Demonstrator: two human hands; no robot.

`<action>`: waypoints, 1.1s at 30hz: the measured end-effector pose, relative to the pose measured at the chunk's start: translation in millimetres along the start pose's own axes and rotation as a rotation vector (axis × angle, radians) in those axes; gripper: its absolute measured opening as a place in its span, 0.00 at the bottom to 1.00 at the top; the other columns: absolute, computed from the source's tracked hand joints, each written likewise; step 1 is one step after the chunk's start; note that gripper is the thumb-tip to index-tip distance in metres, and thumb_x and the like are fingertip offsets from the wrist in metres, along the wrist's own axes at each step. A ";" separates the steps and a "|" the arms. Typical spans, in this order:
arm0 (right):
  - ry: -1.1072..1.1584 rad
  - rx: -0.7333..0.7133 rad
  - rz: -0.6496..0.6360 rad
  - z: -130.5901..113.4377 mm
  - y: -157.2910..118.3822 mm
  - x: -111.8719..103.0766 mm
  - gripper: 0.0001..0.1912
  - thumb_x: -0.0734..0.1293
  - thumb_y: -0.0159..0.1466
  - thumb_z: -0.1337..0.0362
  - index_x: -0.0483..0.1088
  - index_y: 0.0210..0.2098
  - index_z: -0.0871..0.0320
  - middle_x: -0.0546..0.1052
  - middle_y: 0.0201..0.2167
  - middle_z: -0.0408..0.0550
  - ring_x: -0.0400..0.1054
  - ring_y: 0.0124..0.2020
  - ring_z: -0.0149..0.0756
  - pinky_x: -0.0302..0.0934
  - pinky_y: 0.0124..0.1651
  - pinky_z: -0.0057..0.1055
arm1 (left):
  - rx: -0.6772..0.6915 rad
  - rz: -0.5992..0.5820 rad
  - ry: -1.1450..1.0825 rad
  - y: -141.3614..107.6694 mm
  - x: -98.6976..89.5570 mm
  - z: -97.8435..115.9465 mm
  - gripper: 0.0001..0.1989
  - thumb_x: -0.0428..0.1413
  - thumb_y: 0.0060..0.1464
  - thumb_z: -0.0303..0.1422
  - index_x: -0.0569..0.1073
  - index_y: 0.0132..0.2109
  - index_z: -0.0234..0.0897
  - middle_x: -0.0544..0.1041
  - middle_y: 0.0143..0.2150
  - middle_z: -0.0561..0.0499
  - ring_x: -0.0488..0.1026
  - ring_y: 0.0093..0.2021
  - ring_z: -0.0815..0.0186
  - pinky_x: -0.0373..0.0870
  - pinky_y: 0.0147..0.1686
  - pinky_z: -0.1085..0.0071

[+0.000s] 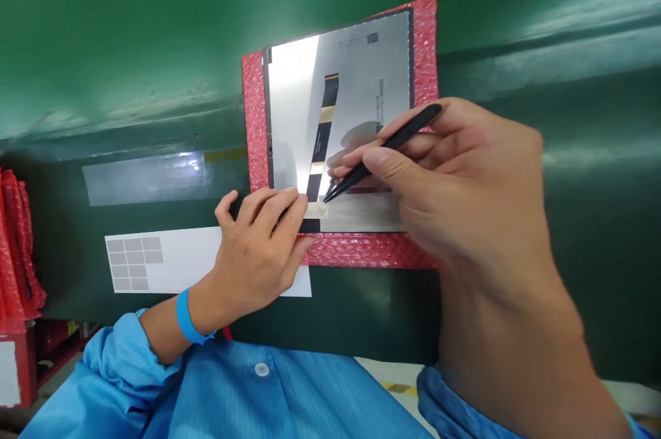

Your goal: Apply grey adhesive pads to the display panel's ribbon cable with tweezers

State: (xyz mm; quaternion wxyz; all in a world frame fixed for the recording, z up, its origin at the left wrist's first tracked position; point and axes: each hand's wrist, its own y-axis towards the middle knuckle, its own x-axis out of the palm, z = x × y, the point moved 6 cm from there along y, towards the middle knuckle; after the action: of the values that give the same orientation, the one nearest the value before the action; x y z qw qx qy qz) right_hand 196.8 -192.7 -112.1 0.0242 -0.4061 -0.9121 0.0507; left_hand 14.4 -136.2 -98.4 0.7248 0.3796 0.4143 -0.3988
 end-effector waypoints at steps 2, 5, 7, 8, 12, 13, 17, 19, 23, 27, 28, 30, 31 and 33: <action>0.005 -0.002 -0.008 0.0 0.5 0.1 0.12 0.76 0.58 0.65 0.69 0.36 0.56 0.81 0.31 0.47 0.79 0.32 0.40 0.76 0.32 0.31 | -0.008 0.000 -0.023 0.2 0.5 -0.5 0.18 0.54 0.72 0.35 0.70 0.63 0.32 0.76 0.61 0.41 0.70 0.61 0.53 0.54 0.64 0.48; -0.010 0.006 -0.024 -1.1 0.3 1.6 0.11 0.75 0.58 0.65 0.69 0.36 0.57 0.80 0.31 0.48 0.79 0.32 0.42 0.76 0.32 0.31 | -0.020 0.015 -0.064 0.8 0.4 -1.4 0.18 0.55 0.71 0.34 0.71 0.63 0.31 0.76 0.60 0.41 0.70 0.61 0.53 0.55 0.65 0.50; -0.019 0.015 -0.029 -2.3 -0.3 2.5 0.11 0.75 0.58 0.65 0.70 0.36 0.57 0.80 0.31 0.48 0.80 0.33 0.42 0.77 0.34 0.32 | -0.023 0.027 -0.087 1.5 -0.2 -1.9 0.18 0.56 0.71 0.34 0.71 0.62 0.30 0.76 0.60 0.41 0.70 0.61 0.53 0.56 0.66 0.51; -0.019 0.019 -0.028 -2.9 -0.7 2.9 0.11 0.76 0.58 0.65 0.70 0.36 0.57 0.80 0.31 0.48 0.80 0.33 0.41 0.78 0.35 0.32 | -0.024 0.030 -0.095 1.8 -0.6 -2.0 0.18 0.57 0.70 0.33 0.71 0.62 0.30 0.76 0.59 0.40 0.70 0.61 0.53 0.57 0.66 0.51; -0.012 0.025 -0.019 -4.2 -1.7 3.5 0.11 0.76 0.58 0.66 0.71 0.36 0.57 0.80 0.31 0.46 0.80 0.33 0.41 0.79 0.38 0.33 | -0.027 0.024 -0.113 2.8 -1.7 -1.9 0.18 0.57 0.70 0.33 0.71 0.62 0.30 0.76 0.59 0.40 0.70 0.61 0.53 0.58 0.66 0.51; -0.014 0.023 -0.015 -4.5 -1.8 3.4 0.10 0.75 0.58 0.67 0.71 0.36 0.57 0.80 0.31 0.47 0.80 0.33 0.41 0.79 0.38 0.33 | -0.028 0.021 -0.117 2.9 -2.0 -1.8 0.18 0.57 0.70 0.33 0.71 0.62 0.30 0.76 0.59 0.40 0.70 0.61 0.53 0.57 0.67 0.51; -0.037 0.018 0.004 -5.3 -1.4 2.7 0.09 0.74 0.58 0.69 0.71 0.36 0.57 0.80 0.31 0.46 0.80 0.33 0.41 0.79 0.38 0.34 | -0.032 0.021 -0.130 3.0 -2.5 -1.3 0.18 0.58 0.69 0.32 0.72 0.62 0.29 0.76 0.59 0.40 0.70 0.60 0.53 0.56 0.68 0.51; -0.053 0.017 0.014 -5.4 -0.8 2.4 0.08 0.74 0.59 0.70 0.72 0.35 0.57 0.80 0.31 0.45 0.80 0.33 0.41 0.79 0.37 0.34 | -0.031 0.023 -0.134 3.0 -2.3 -1.1 0.18 0.57 0.69 0.33 0.72 0.62 0.30 0.76 0.59 0.40 0.70 0.61 0.53 0.56 0.68 0.50; -0.076 -0.026 0.008 -8.0 0.5 3.7 0.09 0.73 0.59 0.73 0.71 0.33 0.56 0.80 0.29 0.44 0.80 0.32 0.40 0.78 0.32 0.31 | -0.025 0.024 -0.143 3.0 -1.8 -0.8 0.18 0.58 0.69 0.32 0.72 0.61 0.28 0.76 0.59 0.39 0.70 0.61 0.52 0.56 0.68 0.49; -0.060 -0.046 -0.009 -9.4 0.9 4.6 0.09 0.73 0.58 0.74 0.71 0.32 0.56 0.79 0.28 0.43 0.80 0.32 0.40 0.78 0.31 0.31 | -0.029 0.023 -0.141 3.3 -1.9 -0.7 0.18 0.58 0.68 0.32 0.72 0.61 0.29 0.76 0.59 0.40 0.71 0.60 0.52 0.56 0.69 0.49; -0.057 -0.048 -0.010 -9.6 0.9 4.5 0.09 0.73 0.59 0.74 0.71 0.32 0.56 0.79 0.28 0.43 0.80 0.32 0.40 0.78 0.30 0.30 | -0.029 0.026 -0.139 3.5 -2.1 -0.6 0.17 0.58 0.68 0.32 0.72 0.61 0.29 0.77 0.59 0.40 0.71 0.60 0.52 0.56 0.69 0.49; -0.056 -0.044 -0.013 -9.6 1.0 4.5 0.09 0.73 0.59 0.74 0.71 0.32 0.56 0.79 0.28 0.42 0.80 0.32 0.39 0.77 0.30 0.30 | -0.027 0.030 -0.135 3.8 -2.4 -0.3 0.17 0.58 0.68 0.32 0.73 0.60 0.29 0.77 0.58 0.39 0.71 0.60 0.52 0.56 0.68 0.49; -0.057 -0.043 -0.012 -9.6 1.1 4.5 0.09 0.73 0.59 0.74 0.71 0.32 0.56 0.79 0.28 0.42 0.80 0.32 0.39 0.77 0.30 0.30 | -0.025 0.033 -0.132 3.9 -2.6 -0.3 0.17 0.58 0.68 0.32 0.73 0.60 0.29 0.77 0.58 0.39 0.71 0.59 0.52 0.56 0.68 0.49; -0.057 -0.043 -0.006 -9.8 1.3 4.7 0.09 0.73 0.59 0.74 0.71 0.32 0.56 0.79 0.28 0.42 0.80 0.32 0.40 0.77 0.29 0.30 | -0.023 0.035 -0.126 4.0 -2.7 -0.3 0.17 0.58 0.68 0.32 0.73 0.60 0.30 0.77 0.58 0.39 0.71 0.59 0.52 0.56 0.68 0.49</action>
State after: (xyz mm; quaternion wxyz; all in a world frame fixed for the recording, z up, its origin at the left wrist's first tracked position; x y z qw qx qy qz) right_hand 195.4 -187.7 -102.5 -0.0103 -0.4020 -0.9146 0.0425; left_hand 17.0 -133.6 -95.2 0.7604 0.3526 0.3659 -0.4044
